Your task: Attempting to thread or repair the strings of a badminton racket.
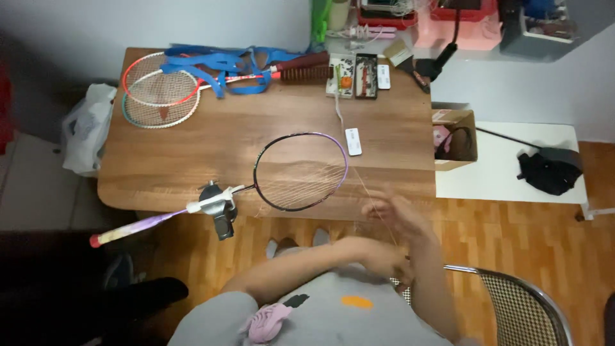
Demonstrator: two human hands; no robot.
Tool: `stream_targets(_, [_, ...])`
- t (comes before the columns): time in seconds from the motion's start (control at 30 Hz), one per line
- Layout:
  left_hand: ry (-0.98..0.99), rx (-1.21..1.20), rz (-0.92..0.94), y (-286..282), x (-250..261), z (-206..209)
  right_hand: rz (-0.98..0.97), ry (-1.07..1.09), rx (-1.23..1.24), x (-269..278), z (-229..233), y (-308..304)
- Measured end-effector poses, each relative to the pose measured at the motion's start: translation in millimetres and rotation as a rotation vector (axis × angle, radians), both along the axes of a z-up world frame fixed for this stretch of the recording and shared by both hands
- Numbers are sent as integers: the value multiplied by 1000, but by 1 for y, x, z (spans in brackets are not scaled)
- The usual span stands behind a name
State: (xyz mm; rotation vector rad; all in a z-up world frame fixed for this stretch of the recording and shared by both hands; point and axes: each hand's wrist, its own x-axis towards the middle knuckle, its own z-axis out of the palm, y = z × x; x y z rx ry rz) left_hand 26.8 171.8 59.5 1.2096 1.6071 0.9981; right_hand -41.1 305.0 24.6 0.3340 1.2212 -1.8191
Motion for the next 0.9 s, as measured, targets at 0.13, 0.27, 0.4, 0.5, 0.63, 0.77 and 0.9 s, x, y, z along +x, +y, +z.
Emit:
stream_targets(0.13, [-20,31,41,-8,13,-42,-126,216,-217,-25,-10,12])
stream_targets(0.27, [156,-203,414,-42,-10,-38,-930,368,-175,-34,-36,112])
stream_targets(0.4, [-736,278,973,-29,-51,-121,-1568,649,-338,-15,-47,193])
stream_targets(0.5, [-1636,754,1188,-36,-105,-141,-1863,1038,206,31,-83,254])
stream_targets(0.63, [-1677,980,1287,-57,-125,-93,-1958,1148,411,54,-91,265])
stream_targets(0.77, [-51,391,992,-49,-96,-7,-1121,891,821,55,-169,247])
stream_targets(0.9, [266,101,294,-10,-32,3,-146,209,542,14,-5,50])
